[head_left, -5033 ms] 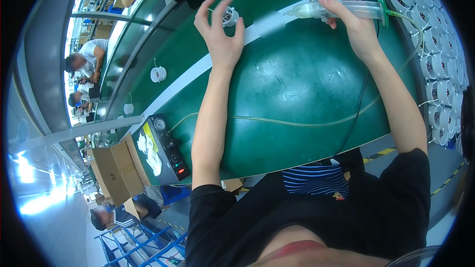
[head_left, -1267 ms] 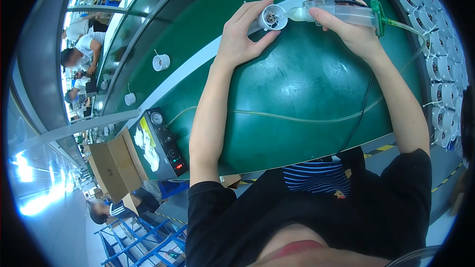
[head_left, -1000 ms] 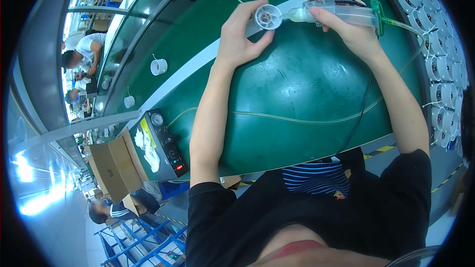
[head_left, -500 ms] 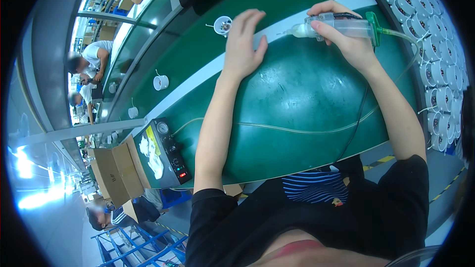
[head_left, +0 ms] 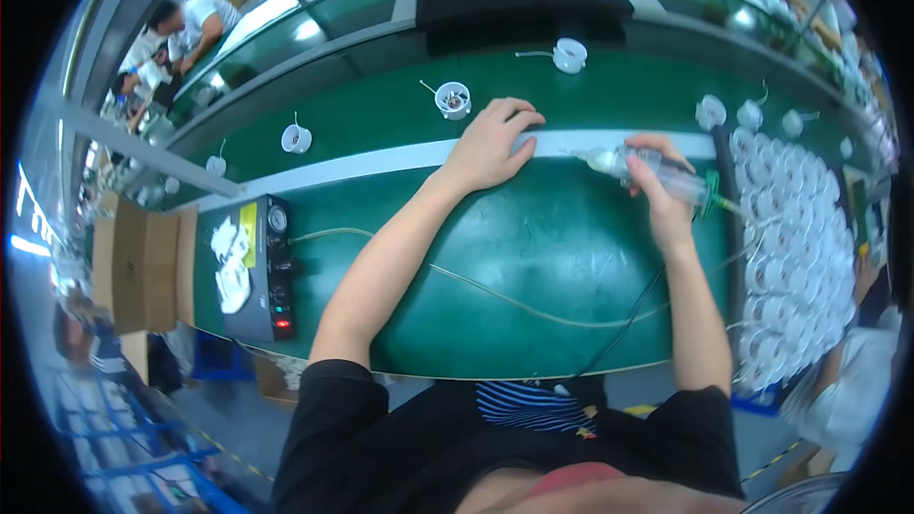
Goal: Applying a liquid adhesive to circular plastic components on an assembly line using a handheld syringe applicator.
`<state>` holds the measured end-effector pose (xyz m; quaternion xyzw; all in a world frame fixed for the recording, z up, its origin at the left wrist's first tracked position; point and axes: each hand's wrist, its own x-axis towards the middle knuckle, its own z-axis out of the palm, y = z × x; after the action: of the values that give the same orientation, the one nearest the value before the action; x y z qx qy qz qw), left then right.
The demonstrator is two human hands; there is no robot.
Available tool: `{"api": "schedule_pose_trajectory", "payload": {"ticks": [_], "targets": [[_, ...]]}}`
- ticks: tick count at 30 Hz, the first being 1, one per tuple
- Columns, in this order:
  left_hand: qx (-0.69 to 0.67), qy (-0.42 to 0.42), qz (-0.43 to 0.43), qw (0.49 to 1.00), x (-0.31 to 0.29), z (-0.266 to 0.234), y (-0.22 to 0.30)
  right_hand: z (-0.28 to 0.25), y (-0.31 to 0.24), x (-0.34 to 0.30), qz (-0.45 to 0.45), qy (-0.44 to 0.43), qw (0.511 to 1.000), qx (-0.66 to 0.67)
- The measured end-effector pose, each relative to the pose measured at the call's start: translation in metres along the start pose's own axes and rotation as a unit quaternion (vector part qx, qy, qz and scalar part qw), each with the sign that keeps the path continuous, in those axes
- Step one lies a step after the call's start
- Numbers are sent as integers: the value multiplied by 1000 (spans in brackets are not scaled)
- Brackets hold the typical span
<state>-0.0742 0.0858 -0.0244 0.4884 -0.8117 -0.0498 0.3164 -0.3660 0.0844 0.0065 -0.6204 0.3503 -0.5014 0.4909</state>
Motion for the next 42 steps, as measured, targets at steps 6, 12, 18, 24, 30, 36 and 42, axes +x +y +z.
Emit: {"api": "schedule_pose_trajectory", "payload": {"ticks": [6, 12, 18, 24, 30, 36, 42], "targets": [[-26, 51, -4, 998, -8, 4, -3, 0, 19, 0, 52, -38, 996, 62], [-43, 88, -9, 995, -6, 10, -9, -11, 24, 10, 114, -40, 983, 137], [-89, 119, -32, 988, -3, 12, -16, -14, 23, 17, 126, -42, 980, 149], [-110, 112, -55, 986, -9, 13, -17, -6, 24, 9, 112, -41, 985, 127], [-150, 160, -77, 973, -2, 22, -26, -4, 19, 5, 114, -17, 984, 138], [-252, 251, -248, 901, 23, 28, -54, -7, 21, 11, 101, -21, 988, 114], [-74, 198, -321, 923, 75, 27, -91, -7, 21, 13, 129, -62, 984, 105]]}}
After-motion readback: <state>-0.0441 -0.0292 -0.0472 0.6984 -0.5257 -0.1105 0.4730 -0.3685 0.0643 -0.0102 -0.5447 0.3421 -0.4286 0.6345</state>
